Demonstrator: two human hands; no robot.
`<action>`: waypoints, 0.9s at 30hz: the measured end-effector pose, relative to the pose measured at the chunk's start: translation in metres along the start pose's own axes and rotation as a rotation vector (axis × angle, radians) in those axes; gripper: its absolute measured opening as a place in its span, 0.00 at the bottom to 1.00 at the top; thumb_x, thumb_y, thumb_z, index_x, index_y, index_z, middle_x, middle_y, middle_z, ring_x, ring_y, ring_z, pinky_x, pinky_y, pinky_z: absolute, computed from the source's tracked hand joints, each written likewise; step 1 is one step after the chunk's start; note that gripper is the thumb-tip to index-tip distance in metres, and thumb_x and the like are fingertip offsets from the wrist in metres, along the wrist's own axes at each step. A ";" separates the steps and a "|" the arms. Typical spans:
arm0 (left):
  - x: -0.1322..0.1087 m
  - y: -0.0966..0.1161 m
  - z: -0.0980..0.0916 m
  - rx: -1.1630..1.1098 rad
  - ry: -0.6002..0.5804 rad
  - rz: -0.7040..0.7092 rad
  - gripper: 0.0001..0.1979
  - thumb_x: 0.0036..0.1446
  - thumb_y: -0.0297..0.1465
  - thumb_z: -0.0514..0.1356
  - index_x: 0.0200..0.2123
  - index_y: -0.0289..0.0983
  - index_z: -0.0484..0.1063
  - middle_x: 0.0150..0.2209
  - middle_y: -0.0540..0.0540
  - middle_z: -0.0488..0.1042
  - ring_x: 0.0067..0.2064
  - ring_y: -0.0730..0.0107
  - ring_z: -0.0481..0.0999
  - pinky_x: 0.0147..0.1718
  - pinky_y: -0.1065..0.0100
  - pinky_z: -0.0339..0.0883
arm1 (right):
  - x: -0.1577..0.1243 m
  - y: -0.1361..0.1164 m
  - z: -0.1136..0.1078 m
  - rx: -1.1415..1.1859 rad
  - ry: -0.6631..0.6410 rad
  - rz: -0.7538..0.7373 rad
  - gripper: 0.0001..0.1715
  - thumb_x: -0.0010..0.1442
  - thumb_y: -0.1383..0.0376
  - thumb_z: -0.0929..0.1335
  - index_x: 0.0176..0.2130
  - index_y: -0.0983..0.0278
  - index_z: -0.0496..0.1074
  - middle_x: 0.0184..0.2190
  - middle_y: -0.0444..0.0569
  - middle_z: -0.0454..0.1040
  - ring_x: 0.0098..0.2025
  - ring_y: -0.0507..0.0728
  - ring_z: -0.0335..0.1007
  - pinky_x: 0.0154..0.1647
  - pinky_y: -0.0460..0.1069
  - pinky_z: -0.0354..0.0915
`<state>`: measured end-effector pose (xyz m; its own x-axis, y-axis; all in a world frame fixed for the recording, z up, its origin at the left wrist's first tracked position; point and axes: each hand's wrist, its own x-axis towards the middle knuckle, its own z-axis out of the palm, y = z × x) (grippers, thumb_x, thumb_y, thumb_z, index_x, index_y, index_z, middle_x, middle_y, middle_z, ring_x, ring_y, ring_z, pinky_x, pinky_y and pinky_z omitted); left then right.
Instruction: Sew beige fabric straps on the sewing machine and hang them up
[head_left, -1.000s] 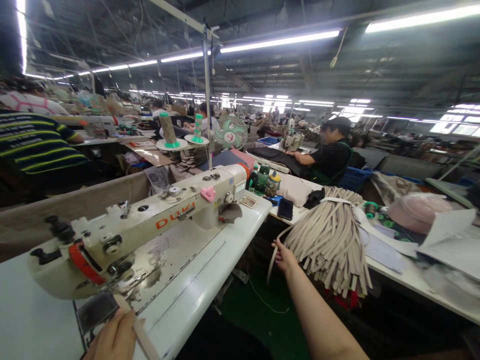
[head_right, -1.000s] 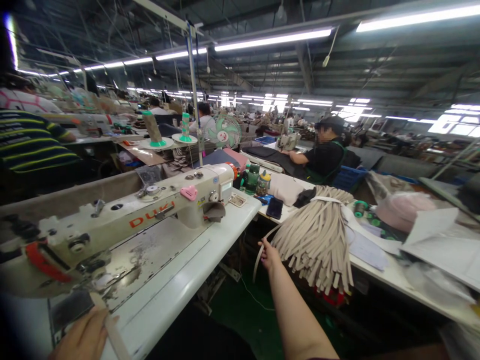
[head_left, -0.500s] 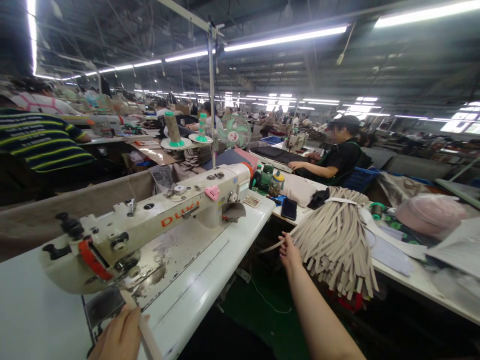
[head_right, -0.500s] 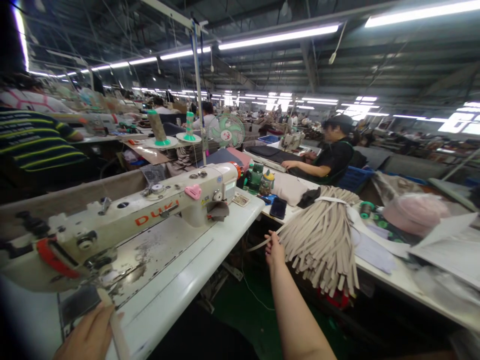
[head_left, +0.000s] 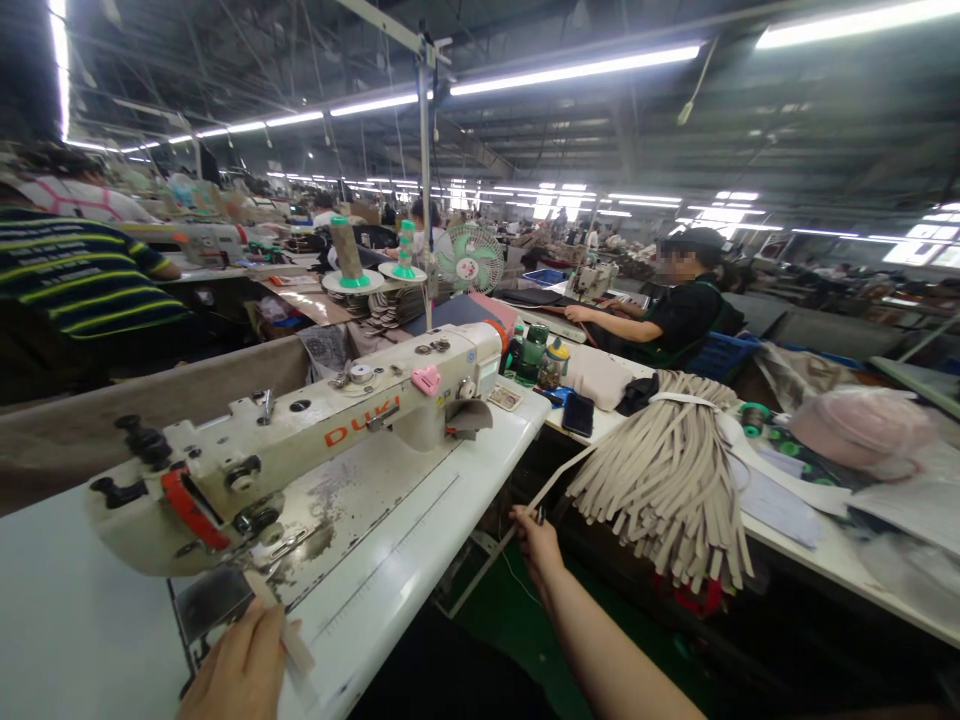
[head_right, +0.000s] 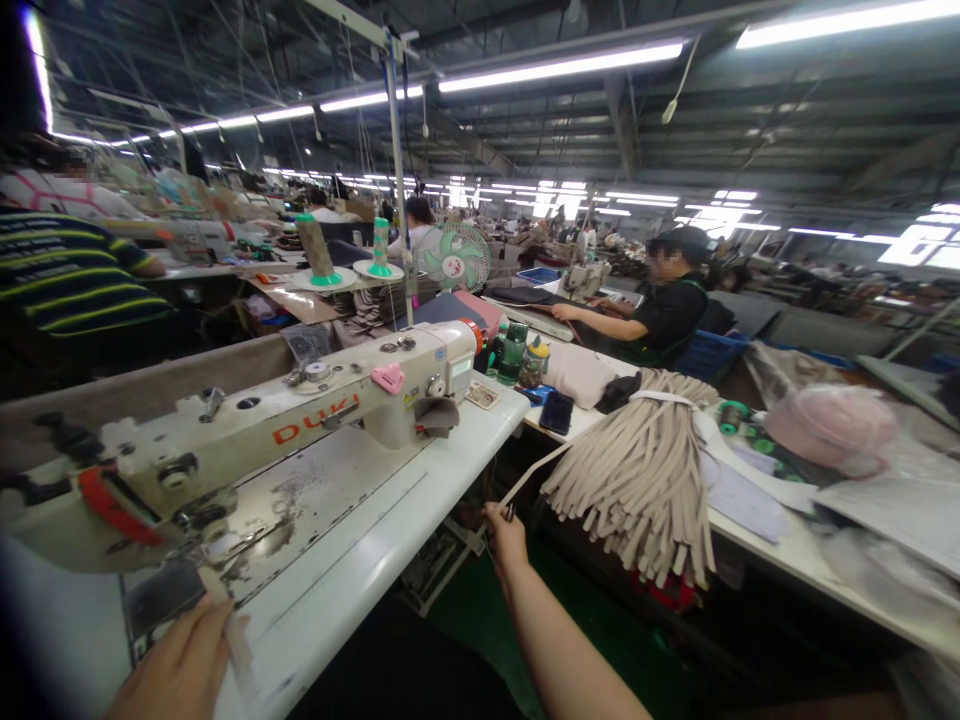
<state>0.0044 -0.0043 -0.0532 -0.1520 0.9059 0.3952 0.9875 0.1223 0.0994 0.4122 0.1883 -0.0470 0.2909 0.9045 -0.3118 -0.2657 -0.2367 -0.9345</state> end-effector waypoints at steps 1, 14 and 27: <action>-0.002 -0.003 0.003 0.017 0.000 0.014 0.21 0.61 0.24 0.47 0.55 0.34 0.68 0.55 0.35 0.72 0.59 0.50 0.70 0.60 0.52 0.65 | 0.014 -0.015 -0.005 0.007 0.035 -0.021 0.26 0.48 0.50 0.78 0.36 0.67 0.76 0.19 0.40 0.70 0.14 0.44 0.48 0.14 0.42 0.39; 0.000 0.015 -0.024 0.017 -0.025 0.079 0.20 0.68 0.31 0.45 0.57 0.33 0.69 0.57 0.33 0.71 0.60 0.48 0.68 0.61 0.48 0.65 | -0.005 -0.004 0.005 -0.070 -0.037 0.031 0.27 0.39 0.52 0.81 0.32 0.69 0.78 0.18 0.44 0.71 0.12 0.44 0.47 0.13 0.43 0.34; 0.018 0.059 -0.074 0.102 -0.016 -0.054 0.26 0.60 0.13 0.46 0.58 0.29 0.70 0.60 0.35 0.71 0.65 0.52 0.66 0.66 0.51 0.62 | 0.012 -0.085 -0.005 -0.220 -0.034 -0.093 0.38 0.50 0.37 0.71 0.43 0.66 0.75 0.18 0.40 0.64 0.15 0.48 0.48 0.15 0.46 0.44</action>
<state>0.0566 -0.0109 0.0278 -0.2053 0.9033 0.3766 0.9771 0.2109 0.0268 0.4431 0.2168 0.0274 0.2728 0.9365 -0.2203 -0.0318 -0.2201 -0.9750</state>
